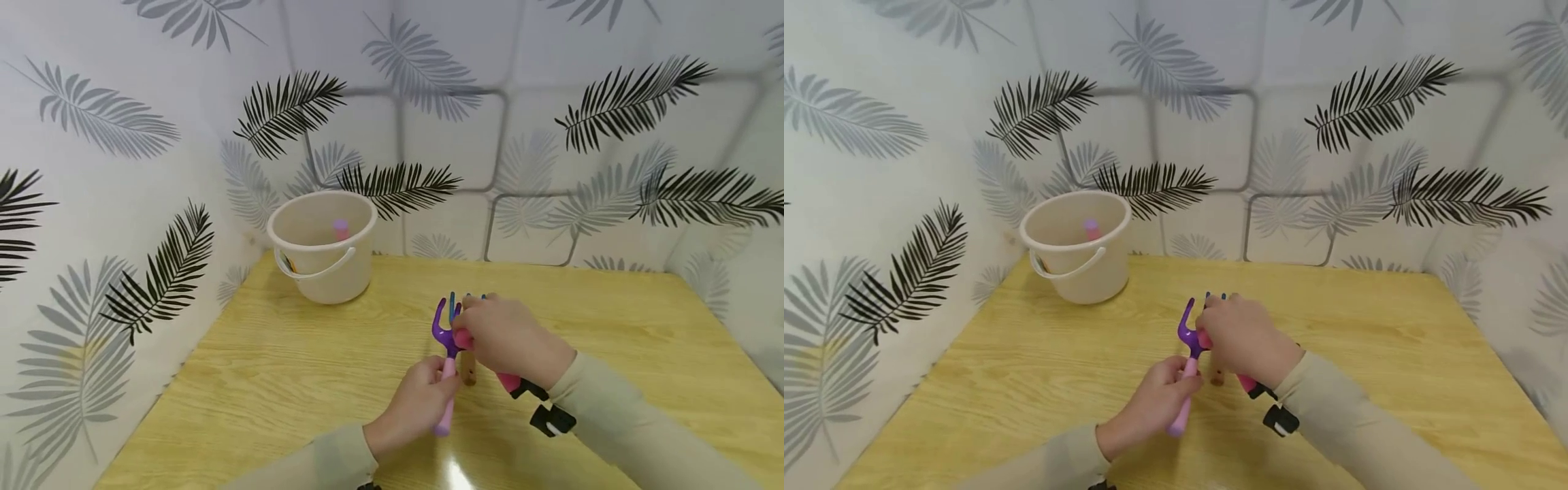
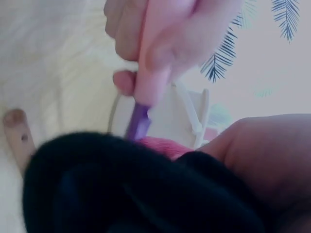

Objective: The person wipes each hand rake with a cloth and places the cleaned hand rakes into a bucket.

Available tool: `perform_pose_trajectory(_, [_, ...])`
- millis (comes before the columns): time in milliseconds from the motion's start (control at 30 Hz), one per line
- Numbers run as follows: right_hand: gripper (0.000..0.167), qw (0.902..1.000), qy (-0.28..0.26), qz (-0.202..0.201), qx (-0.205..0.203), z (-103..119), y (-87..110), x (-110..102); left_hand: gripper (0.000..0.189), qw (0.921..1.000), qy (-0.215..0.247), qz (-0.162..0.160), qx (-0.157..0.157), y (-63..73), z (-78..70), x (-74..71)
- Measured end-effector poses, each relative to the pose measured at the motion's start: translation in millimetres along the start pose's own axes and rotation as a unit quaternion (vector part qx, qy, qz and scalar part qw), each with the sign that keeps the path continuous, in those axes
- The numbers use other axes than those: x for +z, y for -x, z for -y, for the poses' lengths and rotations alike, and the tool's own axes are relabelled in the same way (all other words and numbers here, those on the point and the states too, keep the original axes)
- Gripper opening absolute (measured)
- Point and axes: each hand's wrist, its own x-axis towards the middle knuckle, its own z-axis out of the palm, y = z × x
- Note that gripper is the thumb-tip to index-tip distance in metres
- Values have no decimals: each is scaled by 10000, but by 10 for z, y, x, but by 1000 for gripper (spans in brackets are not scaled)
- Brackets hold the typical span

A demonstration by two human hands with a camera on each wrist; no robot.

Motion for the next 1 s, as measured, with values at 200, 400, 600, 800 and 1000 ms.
perform_pose_trajectory(200, [21,9981,-112,-537,-293,87,-69,110,17,9995,-247,7,200,-29,-24,41])
perform_pose_trajectory(400, [27,9988,-199,-439,-53,68,-47,137,25,9999,-65,-111,-14,-11,-5,-25])
perform_pose_trajectory(600, [17,9998,-70,-167,118,-17,17,74,37,9998,68,-180,-74,10,24,-63])
perform_pose_trajectory(800, [18,9992,240,-262,173,-19,14,22,36,9996,237,-135,-58,29,26,-89])
perform_pose_trajectory(1000, [21,9968,-164,-679,-378,94,-7,82,17,9996,227,-38,150,18,0,-56])
